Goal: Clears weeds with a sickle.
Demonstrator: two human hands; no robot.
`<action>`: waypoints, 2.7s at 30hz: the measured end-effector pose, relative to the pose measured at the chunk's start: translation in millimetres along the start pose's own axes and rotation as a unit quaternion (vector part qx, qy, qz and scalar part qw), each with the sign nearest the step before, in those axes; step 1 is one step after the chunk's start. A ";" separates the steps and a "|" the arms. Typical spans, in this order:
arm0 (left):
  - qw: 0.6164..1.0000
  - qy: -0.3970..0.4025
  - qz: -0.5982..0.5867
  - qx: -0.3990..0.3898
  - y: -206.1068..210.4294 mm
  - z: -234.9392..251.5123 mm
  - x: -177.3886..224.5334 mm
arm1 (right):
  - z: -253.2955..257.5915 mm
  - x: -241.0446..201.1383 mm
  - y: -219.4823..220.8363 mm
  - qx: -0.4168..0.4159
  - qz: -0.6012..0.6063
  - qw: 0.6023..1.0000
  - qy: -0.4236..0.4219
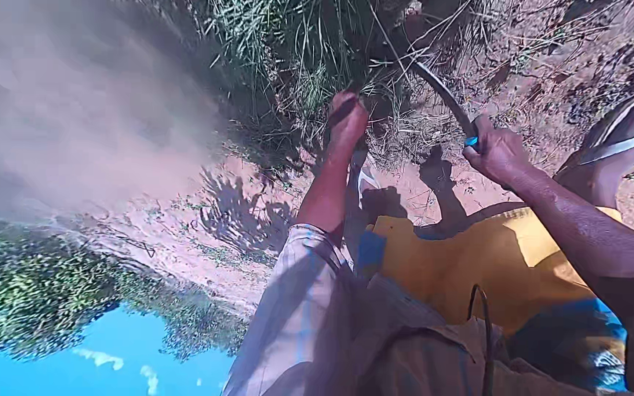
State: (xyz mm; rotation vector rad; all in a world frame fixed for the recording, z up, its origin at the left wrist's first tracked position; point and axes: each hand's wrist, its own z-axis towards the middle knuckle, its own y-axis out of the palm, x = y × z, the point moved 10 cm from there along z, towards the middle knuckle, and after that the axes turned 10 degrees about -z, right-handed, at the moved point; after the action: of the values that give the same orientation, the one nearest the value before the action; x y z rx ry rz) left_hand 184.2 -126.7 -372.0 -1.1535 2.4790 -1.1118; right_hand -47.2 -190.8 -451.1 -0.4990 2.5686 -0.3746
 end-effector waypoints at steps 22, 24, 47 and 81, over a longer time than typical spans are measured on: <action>0.981 -0.152 -0.116 0.019 22.8 72.9 -91.6 | -21.9 -19.6 -5.9 0.099 0.080 0.992 -0.024; 0.973 -0.196 -0.125 -0.004 25.8 73.6 -115.7 | -21.5 -23.8 -7.6 0.091 0.054 0.993 -0.044; 0.953 -0.131 -0.205 -0.182 180.5 -74.4 -46.0 | -48.3 31.3 -17.7 0.045 -0.100 0.994 -0.022; 0.931 -0.162 -0.261 -0.197 217.6 -65.2 -32.1 | -68.9 104.4 -12.5 -0.023 -0.162 0.984 0.077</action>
State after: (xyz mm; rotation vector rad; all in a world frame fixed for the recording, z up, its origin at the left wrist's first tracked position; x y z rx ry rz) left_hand 50.5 23.0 -483.1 -2.0094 2.2413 -0.4462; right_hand -163.9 -233.4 -432.1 -0.9429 2.6489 -0.4837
